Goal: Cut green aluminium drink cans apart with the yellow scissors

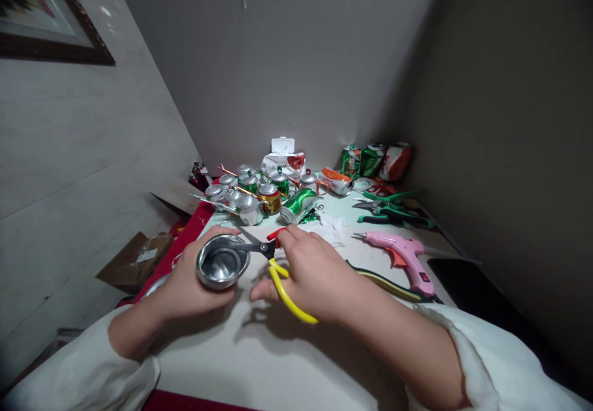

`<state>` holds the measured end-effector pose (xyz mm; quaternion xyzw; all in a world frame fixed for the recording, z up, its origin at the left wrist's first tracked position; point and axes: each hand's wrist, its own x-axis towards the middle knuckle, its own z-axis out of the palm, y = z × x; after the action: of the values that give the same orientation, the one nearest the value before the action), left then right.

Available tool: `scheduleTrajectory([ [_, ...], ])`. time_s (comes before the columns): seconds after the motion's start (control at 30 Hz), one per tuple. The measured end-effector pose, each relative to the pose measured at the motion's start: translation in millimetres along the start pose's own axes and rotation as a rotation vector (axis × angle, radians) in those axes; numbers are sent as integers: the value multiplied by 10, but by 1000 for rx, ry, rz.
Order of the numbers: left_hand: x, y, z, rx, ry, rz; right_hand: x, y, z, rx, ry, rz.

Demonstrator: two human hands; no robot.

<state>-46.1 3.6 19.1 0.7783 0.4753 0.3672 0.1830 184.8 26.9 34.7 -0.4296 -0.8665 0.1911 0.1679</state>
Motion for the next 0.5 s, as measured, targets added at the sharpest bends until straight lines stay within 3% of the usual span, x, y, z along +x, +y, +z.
scheduleTrajectory([
  [0.3,-4,12,22,26,-34,16,-40,-105,-23,73,-69,80],
  [0.5,-2,3,38,16,-36,15,-28,-67,30,-52,-11,65],
])
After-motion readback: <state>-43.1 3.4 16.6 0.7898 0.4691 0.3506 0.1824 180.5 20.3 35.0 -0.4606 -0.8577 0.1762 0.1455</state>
